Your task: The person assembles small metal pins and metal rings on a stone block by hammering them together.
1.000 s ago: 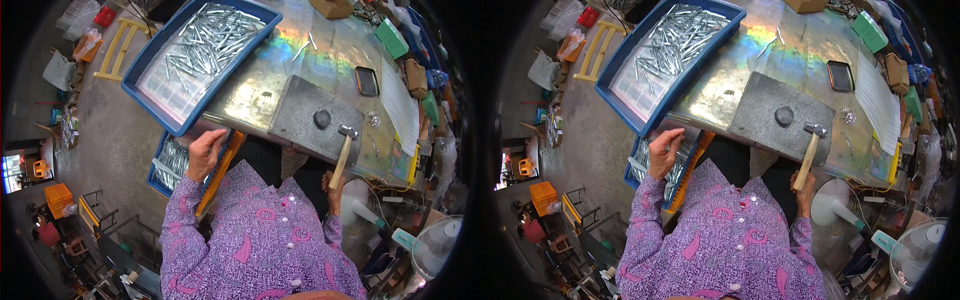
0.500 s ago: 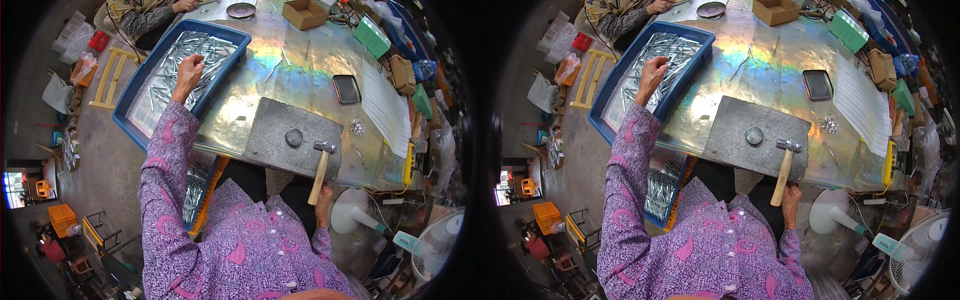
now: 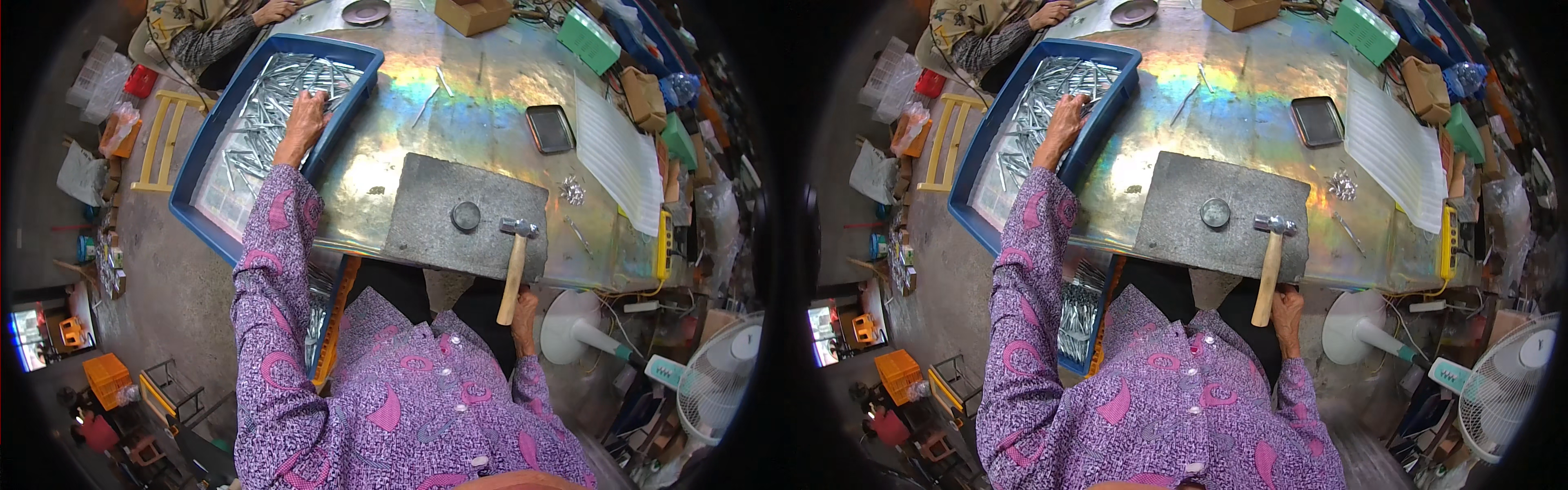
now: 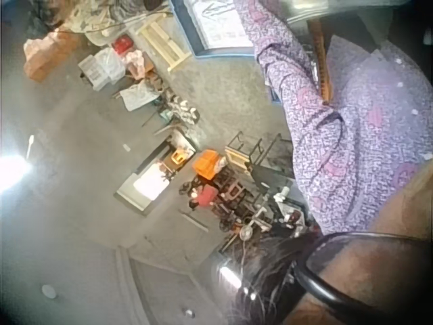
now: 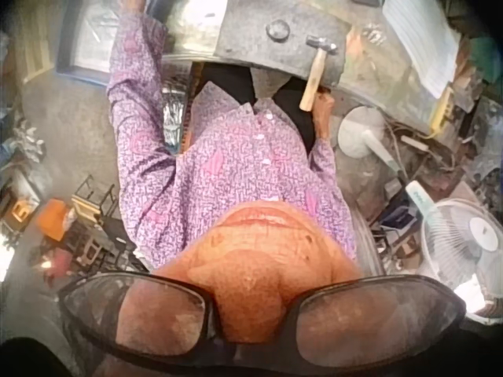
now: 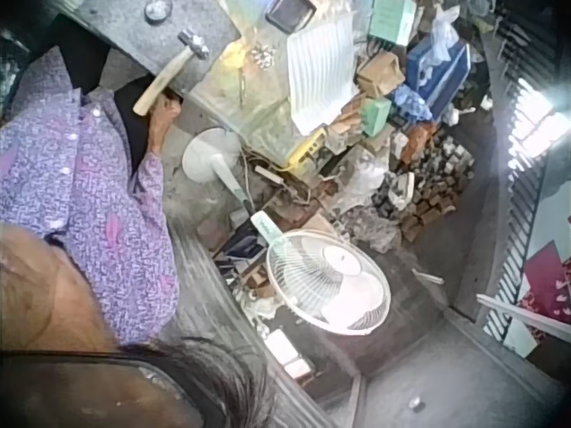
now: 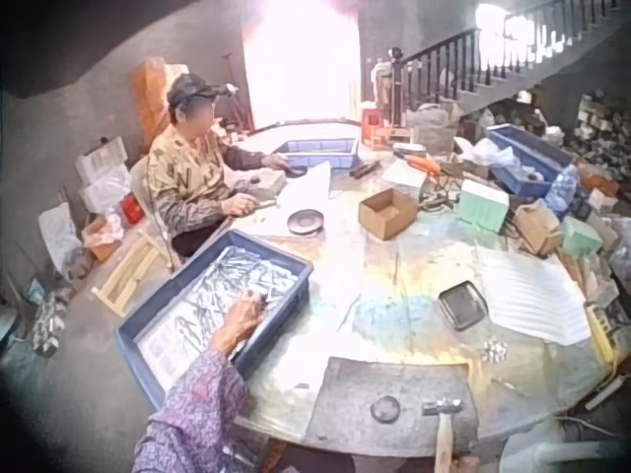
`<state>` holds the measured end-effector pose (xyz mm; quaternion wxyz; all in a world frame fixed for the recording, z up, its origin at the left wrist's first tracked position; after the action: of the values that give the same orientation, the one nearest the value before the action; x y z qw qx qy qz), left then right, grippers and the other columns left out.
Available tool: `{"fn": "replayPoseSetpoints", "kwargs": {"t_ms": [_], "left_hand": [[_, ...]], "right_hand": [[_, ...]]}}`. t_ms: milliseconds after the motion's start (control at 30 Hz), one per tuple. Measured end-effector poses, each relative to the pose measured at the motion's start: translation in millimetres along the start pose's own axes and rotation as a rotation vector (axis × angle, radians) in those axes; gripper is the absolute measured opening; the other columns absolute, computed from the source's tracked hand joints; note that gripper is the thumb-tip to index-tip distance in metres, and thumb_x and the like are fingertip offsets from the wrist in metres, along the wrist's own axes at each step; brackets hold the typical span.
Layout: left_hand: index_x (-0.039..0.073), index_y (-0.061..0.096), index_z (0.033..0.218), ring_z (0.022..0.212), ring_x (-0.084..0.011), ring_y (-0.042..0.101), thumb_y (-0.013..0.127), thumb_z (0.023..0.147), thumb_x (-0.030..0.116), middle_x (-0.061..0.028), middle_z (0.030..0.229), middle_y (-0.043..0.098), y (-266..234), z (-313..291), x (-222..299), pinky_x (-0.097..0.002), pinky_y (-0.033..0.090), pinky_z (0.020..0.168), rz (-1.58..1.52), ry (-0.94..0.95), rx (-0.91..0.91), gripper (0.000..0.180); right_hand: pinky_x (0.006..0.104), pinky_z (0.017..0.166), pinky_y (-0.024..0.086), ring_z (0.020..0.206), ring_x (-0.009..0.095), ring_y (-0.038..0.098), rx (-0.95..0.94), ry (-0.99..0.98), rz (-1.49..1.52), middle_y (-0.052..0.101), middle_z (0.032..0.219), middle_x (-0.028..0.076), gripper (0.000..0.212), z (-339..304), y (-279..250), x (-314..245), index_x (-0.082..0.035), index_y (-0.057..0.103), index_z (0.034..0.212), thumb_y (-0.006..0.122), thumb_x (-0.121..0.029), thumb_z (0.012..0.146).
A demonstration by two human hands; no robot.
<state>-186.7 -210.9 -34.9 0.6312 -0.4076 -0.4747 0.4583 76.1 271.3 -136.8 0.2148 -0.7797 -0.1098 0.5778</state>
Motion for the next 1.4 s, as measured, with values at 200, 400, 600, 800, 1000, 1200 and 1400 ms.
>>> {"fn": "replayPoseSetpoints", "kwargs": {"t_ms": [200, 400, 600, 800, 1000, 1200, 1400], "left_hand": [[0.011, 0.055, 0.109, 0.094, -0.0354, 0.052, 0.043, 0.086, 0.016, -0.0204, 0.097, 0.052, 4.3, 4.6, 8.8, -0.0412, 0.042, 0.08, 0.141, 0.001, -0.089, 0.026], [0.006, 0.049, 0.092, 0.088, -0.0384, 0.054, 0.034, 0.089, 0.021, -0.0213, 0.091, 0.052, 10.6, 7.6, -6.5, -0.0481, 0.042, 0.069, 0.191, 0.049, -0.129, 0.022], [0.007, 0.048, 0.09, 0.079, -0.0389, 0.057, 0.033, 0.089, 0.017, -0.0184, 0.089, 0.055, 12.8, -0.5, -19.5, -0.0483, 0.044, 0.065, 0.203, 0.106, -0.064, 0.019], [0.006, 0.051, 0.085, 0.08, -0.0415, 0.055, 0.035, 0.089, 0.02, -0.0195, 0.084, 0.056, 3.2, -13.0, -15.1, -0.0494, 0.04, 0.064, 0.135, 0.109, -0.042, 0.021], [0.002, 0.053, 0.086, 0.08, -0.04, 0.056, 0.037, 0.088, 0.019, -0.0216, 0.084, 0.058, -1.6, -27.5, -32.5, -0.0486, 0.042, 0.067, 0.199, 0.105, -0.069, 0.024], [0.002, 0.055, 0.101, 0.083, -0.0389, 0.057, 0.04, 0.087, 0.016, -0.0228, 0.087, 0.059, 3.6, -42.2, -41.4, -0.0471, 0.043, 0.07, 0.245, 0.057, -0.151, 0.024], [0.007, 0.045, 0.12, 0.086, -0.0369, 0.057, 0.052, 0.082, 0.008, -0.0172, 0.102, 0.058, 18.1, -62.6, -83.5, -0.0444, 0.044, 0.072, -0.05, 0.026, -0.107, 0.039]], "right_hand": [[0.0268, 0.038, 0.029, 0.045, 0.007, 0.038, 0.026, -0.047, -0.003, 0.042, 0.052, 0.002, 0.018, -1.9, -2.9, -20.8, 0.006, 0.052, 0.07, 0.052, -0.011, 0.077], [0.0232, 0.038, 0.03, 0.044, 0.007, 0.04, -0.088, 0.02, 0.127, 0.045, 0.054, 0.001, 0.013, 1.0, -0.8, -24.2, 0.003, 0.056, 0.083, 0.049, -0.009, 0.081], [0.0224, 0.039, 0.033, 0.047, 0.007, 0.043, -0.302, 0.253, 0.234, 0.048, 0.058, 0.001, 0.022, -12.5, -8.5, -15.8, 0.003, 0.055, 0.098, 0.055, -0.014, 0.084], [0.0206, 0.042, 0.037, 0.05, 0.006, 0.046, -0.543, 0.18, 0.205, 0.051, 0.062, 0.001, 0.024, -22.3, -53.0, -54.0, 0.002, 0.057, 0.099, 0.057, -0.017, 0.084], [0.0209, 0.042, 0.035, 0.048, 0.005, 0.044, -0.208, -0.083, 0.111, 0.051, 0.062, -0.001, 0.021, 40.0, -103.3, -107.3, 0.001, 0.059, 0.097, 0.053, -0.014, 0.084], [0.0286, 0.054, 0.045, 0.059, 0.016, 0.058, 0.222, -0.287, -0.136, 0.061, 0.068, 0.011, 0.019, 139.2, -125.2, -86.0, 0.003, 0.06, 0.085, 0.053, -0.014, 0.08], [0.031, 0.066, 0.048, 0.072, 0.022, 0.063, 0.316, -0.266, -0.328, 0.065, 0.081, 0.014, 0.021, 183.2, -121.7, -78.7, 0.002, 0.062, 0.088, 0.055, -0.014, 0.076]]}}
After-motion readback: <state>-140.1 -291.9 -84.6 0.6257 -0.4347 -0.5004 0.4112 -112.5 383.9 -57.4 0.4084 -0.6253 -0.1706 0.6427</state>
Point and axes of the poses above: each hand's wrist, its own z-axis towards the middle knuckle, its own y-axis out of the palm, x = y × z, the point moved 6 cm from there along z, towards the middle knuckle
